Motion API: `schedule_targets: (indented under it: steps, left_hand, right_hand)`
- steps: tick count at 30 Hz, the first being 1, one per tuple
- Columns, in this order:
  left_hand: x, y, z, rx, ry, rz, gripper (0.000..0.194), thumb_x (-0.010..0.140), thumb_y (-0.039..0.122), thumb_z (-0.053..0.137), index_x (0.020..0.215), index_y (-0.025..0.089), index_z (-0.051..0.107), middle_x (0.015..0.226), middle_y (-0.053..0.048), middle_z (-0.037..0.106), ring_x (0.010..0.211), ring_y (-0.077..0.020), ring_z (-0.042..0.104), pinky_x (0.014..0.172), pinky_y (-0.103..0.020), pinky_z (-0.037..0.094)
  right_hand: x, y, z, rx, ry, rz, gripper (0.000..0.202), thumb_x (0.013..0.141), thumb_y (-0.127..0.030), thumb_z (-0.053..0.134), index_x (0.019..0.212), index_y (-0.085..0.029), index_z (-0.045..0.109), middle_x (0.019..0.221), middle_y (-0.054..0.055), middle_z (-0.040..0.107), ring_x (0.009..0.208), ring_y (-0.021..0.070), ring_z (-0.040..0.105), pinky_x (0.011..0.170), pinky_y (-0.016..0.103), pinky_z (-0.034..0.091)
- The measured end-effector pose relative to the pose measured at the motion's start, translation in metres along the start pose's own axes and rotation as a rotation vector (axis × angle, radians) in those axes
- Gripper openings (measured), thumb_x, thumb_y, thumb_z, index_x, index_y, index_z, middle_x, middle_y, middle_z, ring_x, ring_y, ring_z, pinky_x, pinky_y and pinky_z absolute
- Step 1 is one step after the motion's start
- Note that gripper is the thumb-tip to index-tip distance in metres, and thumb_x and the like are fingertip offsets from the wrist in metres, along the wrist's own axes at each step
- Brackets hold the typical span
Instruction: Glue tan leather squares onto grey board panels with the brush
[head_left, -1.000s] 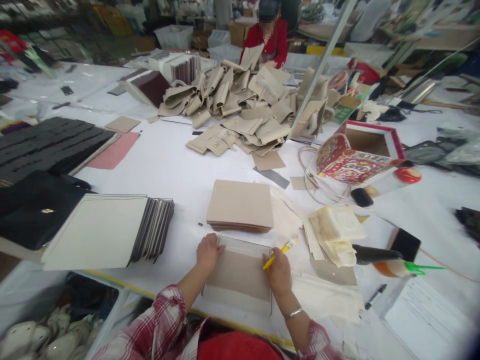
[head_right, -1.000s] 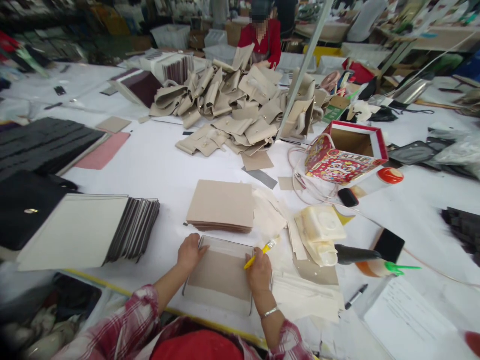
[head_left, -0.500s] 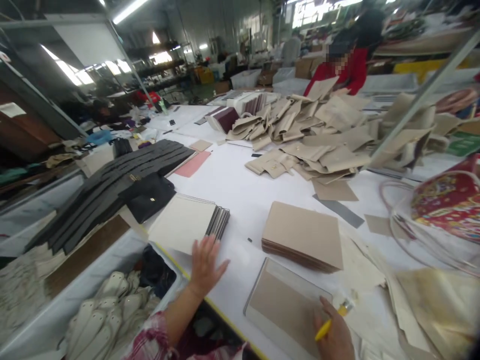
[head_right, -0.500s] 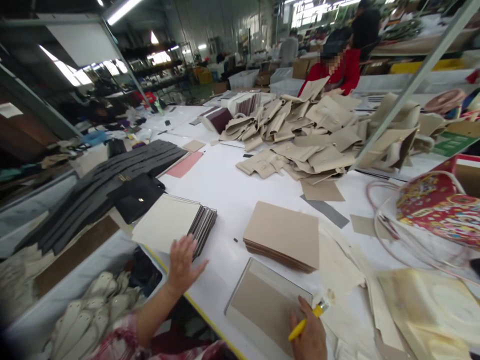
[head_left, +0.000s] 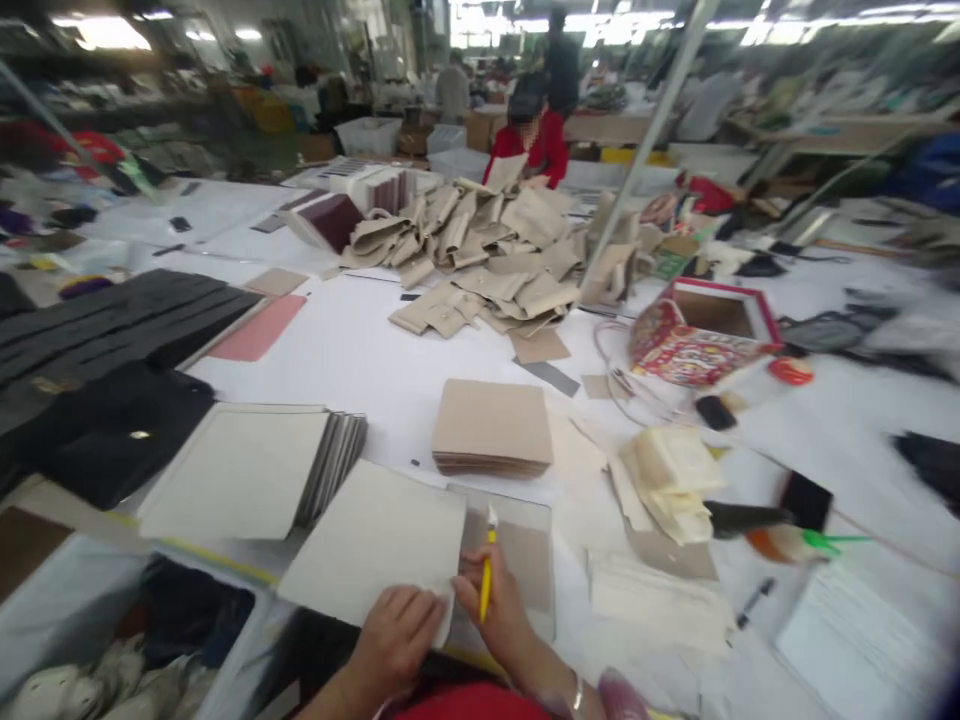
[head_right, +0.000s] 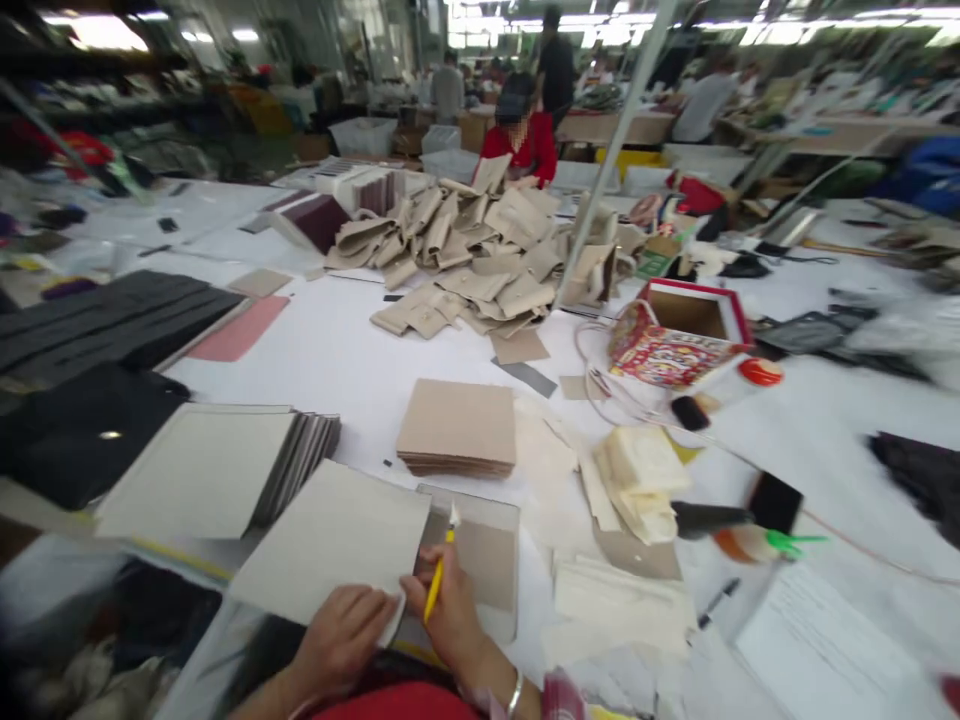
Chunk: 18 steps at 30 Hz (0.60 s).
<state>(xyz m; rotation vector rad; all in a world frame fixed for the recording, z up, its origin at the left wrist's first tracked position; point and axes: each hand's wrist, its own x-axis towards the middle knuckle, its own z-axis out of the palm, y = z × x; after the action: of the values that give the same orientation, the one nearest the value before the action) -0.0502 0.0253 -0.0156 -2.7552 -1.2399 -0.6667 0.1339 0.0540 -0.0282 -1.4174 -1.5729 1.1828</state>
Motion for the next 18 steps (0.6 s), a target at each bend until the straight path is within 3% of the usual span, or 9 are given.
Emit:
schedule_targets:
  steps: [3,7,10,13,16,18]
  left_hand:
    - [0.003,0.033,0.046,-0.077,-0.102,0.118,0.03,0.085,0.015,0.037,0.111,0.015,0.052,0.089,-0.008,0.059,0.08,-0.0178,0.051,0.072,-0.033,0.04]
    - [0.004,0.032,0.08,-0.083,-0.268,0.179,0.032,0.085,0.022,0.041,0.116,0.017,0.048,0.106,-0.009,0.056,0.098,-0.0201,0.047,0.089,-0.039,0.032]
    - [0.005,0.019,0.089,-0.088,-0.43,0.167,0.03,0.085,0.028,0.044,0.114,0.02,0.048,0.109,-0.007,0.054,0.101,-0.0193,0.044,0.094,-0.039,0.028]
    - [0.008,0.016,0.092,-0.11,-0.564,0.134,0.031,0.085,0.03,0.046,0.114,0.02,0.048,0.107,-0.006,0.054,0.099,-0.019,0.045,0.091,-0.037,0.031]
    - [0.01,0.022,0.096,-0.095,-0.598,0.114,0.029,0.084,0.027,0.048,0.112,0.02,0.048,0.108,-0.007,0.054,0.098,-0.0194,0.045,0.086,-0.034,0.035]
    - [0.008,0.026,0.1,-0.068,-0.56,0.112,0.028,0.083,0.023,0.049,0.11,0.021,0.05,0.108,-0.006,0.055,0.097,-0.0198,0.047,0.084,-0.034,0.036]
  right_hand:
    - [-0.005,0.019,-0.013,-0.18,0.168,0.013,0.01,0.08,-0.024,0.044,0.085,-0.021,0.036,0.066,-0.003,0.052,0.054,0.0123,0.053,0.053,0.025,0.043]
    - [-0.017,0.055,-0.053,-0.304,0.246,0.047,0.006,0.081,-0.023,0.038,0.086,-0.02,0.038,0.067,-0.002,0.05,0.057,0.0129,0.052,0.055,0.025,0.042]
    - [-0.021,0.08,-0.076,-0.37,0.249,0.115,0.007,0.082,-0.025,0.037,0.087,-0.02,0.038,0.066,-0.001,0.051,0.057,0.0133,0.053,0.056,0.025,0.042]
    - [-0.022,0.096,-0.085,-0.485,0.2,0.143,0.01,0.081,-0.027,0.039,0.087,-0.019,0.042,0.067,0.001,0.055,0.059,0.015,0.056,0.056,0.025,0.043]
    - [-0.026,0.097,-0.1,-0.648,0.226,0.133,0.019,0.081,-0.034,0.042,0.089,-0.018,0.049,0.071,0.004,0.06,0.063,0.0175,0.059,0.056,0.025,0.043]
    - [-0.031,0.088,-0.125,-0.694,0.319,0.129,0.029,0.083,-0.039,0.041,0.098,-0.017,0.053,0.077,0.007,0.064,0.068,0.0184,0.061,0.059,0.026,0.044]
